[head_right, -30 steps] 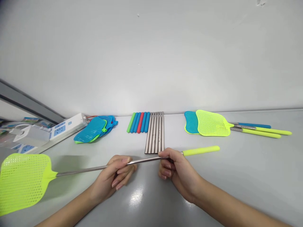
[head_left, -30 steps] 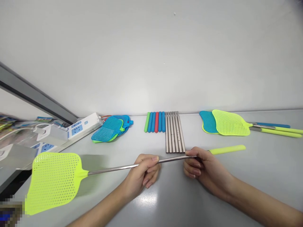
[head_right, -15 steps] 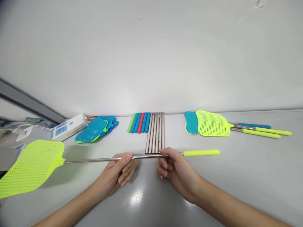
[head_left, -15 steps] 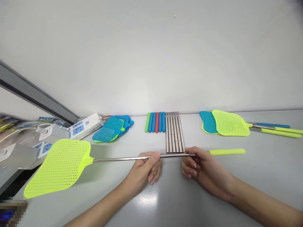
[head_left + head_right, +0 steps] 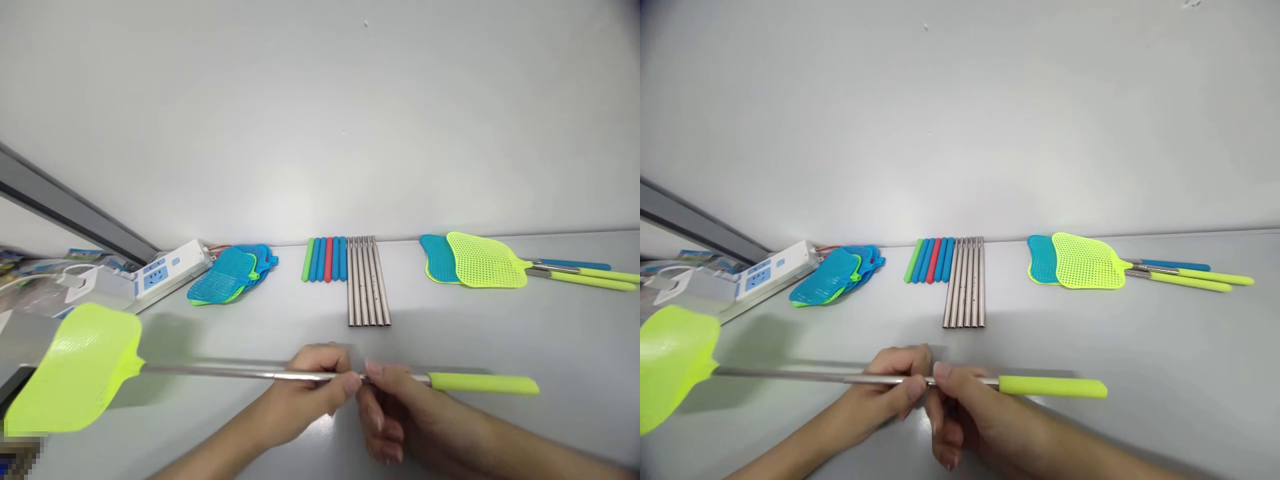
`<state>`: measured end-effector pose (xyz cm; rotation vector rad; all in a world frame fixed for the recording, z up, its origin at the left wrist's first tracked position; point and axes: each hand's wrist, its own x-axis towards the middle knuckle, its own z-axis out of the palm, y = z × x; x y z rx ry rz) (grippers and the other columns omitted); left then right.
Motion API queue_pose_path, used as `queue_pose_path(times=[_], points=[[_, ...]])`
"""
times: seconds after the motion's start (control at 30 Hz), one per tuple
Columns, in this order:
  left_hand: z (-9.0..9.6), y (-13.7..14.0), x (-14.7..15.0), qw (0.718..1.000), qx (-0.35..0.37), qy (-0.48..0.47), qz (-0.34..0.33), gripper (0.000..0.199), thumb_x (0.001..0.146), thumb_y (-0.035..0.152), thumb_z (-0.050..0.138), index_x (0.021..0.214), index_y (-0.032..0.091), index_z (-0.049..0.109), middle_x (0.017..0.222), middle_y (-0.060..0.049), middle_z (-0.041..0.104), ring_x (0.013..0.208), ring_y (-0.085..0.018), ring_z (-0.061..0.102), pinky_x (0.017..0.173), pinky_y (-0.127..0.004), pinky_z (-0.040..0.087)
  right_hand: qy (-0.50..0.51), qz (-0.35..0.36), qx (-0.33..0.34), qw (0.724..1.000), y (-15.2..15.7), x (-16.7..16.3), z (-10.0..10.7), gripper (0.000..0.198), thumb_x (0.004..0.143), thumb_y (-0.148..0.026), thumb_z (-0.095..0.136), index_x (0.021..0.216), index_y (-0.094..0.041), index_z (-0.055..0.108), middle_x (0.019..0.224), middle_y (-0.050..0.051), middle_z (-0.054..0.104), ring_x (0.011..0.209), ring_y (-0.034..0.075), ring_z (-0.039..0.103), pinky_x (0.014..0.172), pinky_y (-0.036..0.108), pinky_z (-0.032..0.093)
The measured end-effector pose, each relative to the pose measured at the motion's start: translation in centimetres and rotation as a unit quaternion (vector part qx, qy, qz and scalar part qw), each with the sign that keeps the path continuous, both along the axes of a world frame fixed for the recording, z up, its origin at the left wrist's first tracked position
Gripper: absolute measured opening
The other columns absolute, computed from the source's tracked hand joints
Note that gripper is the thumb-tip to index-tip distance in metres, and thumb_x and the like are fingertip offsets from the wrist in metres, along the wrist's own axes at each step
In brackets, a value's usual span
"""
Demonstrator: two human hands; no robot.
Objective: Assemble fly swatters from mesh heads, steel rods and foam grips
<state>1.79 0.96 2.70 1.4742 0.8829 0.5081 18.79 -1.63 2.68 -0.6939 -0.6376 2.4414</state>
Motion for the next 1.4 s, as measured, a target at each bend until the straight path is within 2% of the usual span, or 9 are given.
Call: queue_pose_path(times=[0.13,0.27,0.47,0.73,1.0,1.4], points=[[0.95,-0.15,0.38,0.996,0.052,0.042,-0.067,0.036,0.082,0.044,0.044,0.061,0.016,0.053,0.061,-0.003,0.059,0.063,-0.014,0.044,0.064,-0.025,0.033,-0.036,0.009,0.019,0.999,-0.17,-0.29,-0.13,0.051,0.075,-0.058,0.045,0.052,-0.013,0.048,0.043,-0.005,0.034,0.044,0.008,0.038,0.051,0.023,0.027],[1.13,-0.24,0.70,0.995,0.049,0.031,-0.085,0.041,0.090,0.034,0.028,0.066,0.016,0.058,0.063,-0.003,0.065,0.060,-0.013,0.043,0.070,-0.026,0.032,-0.026,0.017,0.019,0.999,0.05,-0.28,-0.37,0.055,0.076,-0.062,0.039,0.052,-0.013,0.047,0.043,-0.005,0.034,0.043,0.008,0.038,0.051,0.023,0.027],[1.04,-0.18,0.53,0.995,0.042,0.055,-0.076,0.042,0.089,0.035,0.028,0.061,0.016,0.054,0.060,-0.005,0.061,0.066,-0.016,0.043,0.065,-0.025,0.034,-0.011,0.016,0.007,1.000,0.06,-0.24,-0.51,0.054,0.080,-0.058,0.036,0.053,-0.013,0.048,0.044,-0.005,0.035,0.043,0.008,0.038,0.053,0.023,0.029],[1.19,-0.11,0.70,0.994,0.047,0.061,-0.082,0.044,0.090,0.033,0.028,0.066,0.015,0.060,0.060,-0.004,0.059,0.066,-0.015,0.042,0.067,-0.024,0.034,-0.015,0.010,-0.018,1.000,0.35,-0.25,-0.32,0.044,0.080,-0.046,0.044,0.051,-0.013,0.047,0.043,-0.005,0.036,0.041,0.007,0.040,0.051,0.022,0.029],[1.13,-0.11,0.64,0.994,0.045,0.059,-0.074,0.042,0.089,0.034,0.030,0.062,0.016,0.057,0.058,-0.003,0.057,0.066,-0.014,0.043,0.067,-0.024,0.034,-0.013,0.010,-0.035,0.999,0.42,-0.26,-0.52,0.041,0.079,-0.043,0.046,0.051,-0.012,0.047,0.043,-0.005,0.036,0.041,0.007,0.042,0.051,0.022,0.031],[1.16,-0.06,0.60,0.992,0.051,0.074,-0.091,0.043,0.090,0.034,0.029,0.067,0.016,0.061,0.060,-0.002,0.057,0.067,-0.014,0.041,0.066,-0.022,0.033,0.006,0.005,-0.039,0.999,0.48,-0.16,-0.86,0.038,0.079,-0.037,0.043,0.051,-0.011,0.049,0.043,-0.004,0.037,0.042,0.007,0.043,0.051,0.022,0.032]])
